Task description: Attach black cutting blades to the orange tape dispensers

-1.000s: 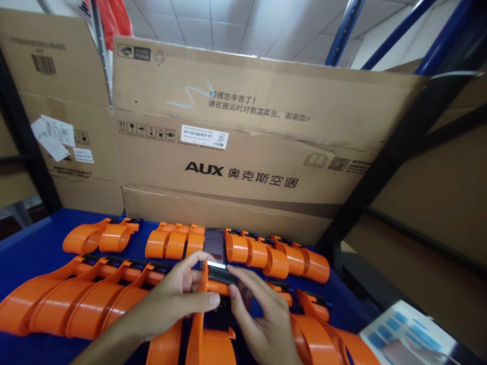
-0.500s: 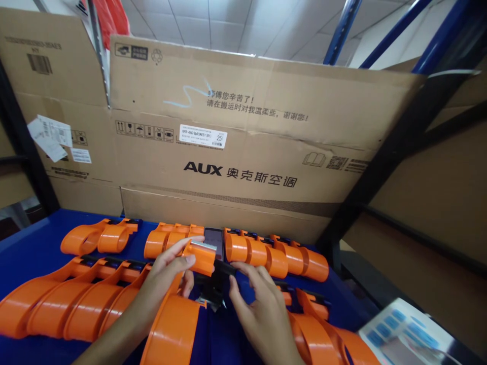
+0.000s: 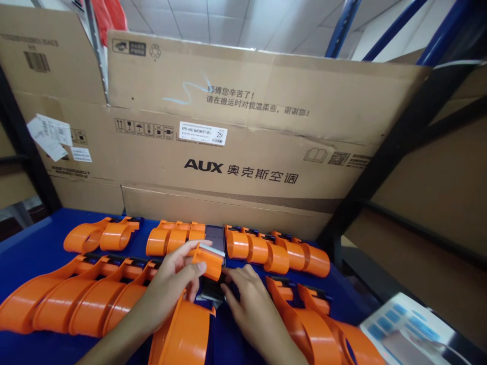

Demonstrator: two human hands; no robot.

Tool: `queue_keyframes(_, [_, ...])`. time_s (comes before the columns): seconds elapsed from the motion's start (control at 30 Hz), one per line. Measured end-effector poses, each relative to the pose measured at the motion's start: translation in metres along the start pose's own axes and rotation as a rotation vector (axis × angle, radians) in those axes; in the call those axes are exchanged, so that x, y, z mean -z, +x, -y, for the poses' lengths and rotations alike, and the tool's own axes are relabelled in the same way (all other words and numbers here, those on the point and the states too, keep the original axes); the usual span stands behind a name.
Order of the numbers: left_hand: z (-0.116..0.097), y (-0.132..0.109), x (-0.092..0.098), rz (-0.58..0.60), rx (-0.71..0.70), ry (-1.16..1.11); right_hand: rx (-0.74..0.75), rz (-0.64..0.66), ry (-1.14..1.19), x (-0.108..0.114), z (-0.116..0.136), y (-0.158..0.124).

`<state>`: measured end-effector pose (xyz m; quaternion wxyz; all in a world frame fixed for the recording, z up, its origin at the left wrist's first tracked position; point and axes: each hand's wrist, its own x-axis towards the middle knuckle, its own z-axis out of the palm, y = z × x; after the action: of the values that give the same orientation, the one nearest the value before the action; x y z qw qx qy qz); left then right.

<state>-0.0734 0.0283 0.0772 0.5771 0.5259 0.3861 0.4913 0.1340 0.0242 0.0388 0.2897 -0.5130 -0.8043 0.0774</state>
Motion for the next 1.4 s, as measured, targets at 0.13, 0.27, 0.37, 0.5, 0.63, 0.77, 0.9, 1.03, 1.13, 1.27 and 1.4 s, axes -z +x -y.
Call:
queue_keyframes(0.13, [0.004,0.001,0.001,0.013,0.013,0.024,-0.005,-0.008,0.050,0.001,0.000,-0.002])
queue_keyframes(0.27, [0.004,0.002,0.000,-0.018,0.007,-0.004,-0.009,-0.109,0.117,0.005,-0.001,-0.002])
queue_keyframes(0.37, [0.006,0.001,-0.001,0.013,-0.003,-0.010,-0.020,-0.226,0.214,0.011,0.002,-0.002])
queue_keyframes(0.5, [0.009,-0.003,-0.004,0.128,0.003,-0.031,-0.063,-0.318,0.407,0.017,0.010,-0.004])
queue_keyframes(0.63, [0.009,-0.007,-0.007,0.289,0.015,-0.076,-0.106,-0.247,0.605,0.016,0.015,-0.004])
queue_keyframes(0.77, [0.010,-0.008,-0.007,0.353,0.044,-0.096,-0.147,-0.207,0.745,0.015,0.015,-0.005])
queue_keyframes(0.9, [0.009,-0.007,-0.007,0.368,0.052,-0.128,-0.186,-0.240,0.781,0.016,0.016,-0.006])
queue_keyframes(1.03, [0.005,-0.006,-0.010,0.352,0.039,-0.157,-0.182,-0.250,0.808,0.013,0.020,-0.006])
queue_keyframes(1.13, [0.003,-0.006,-0.011,0.343,0.040,-0.163,-0.181,-0.260,0.827,0.013,0.023,-0.005])
queue_keyframes(1.27, [0.002,-0.005,-0.011,0.328,0.046,-0.177,-0.179,-0.247,0.877,0.015,0.025,-0.003])
queue_keyframes(1.4, [0.002,-0.006,-0.011,0.316,0.052,-0.214,-0.202,-0.234,0.933,0.014,0.025,-0.004])
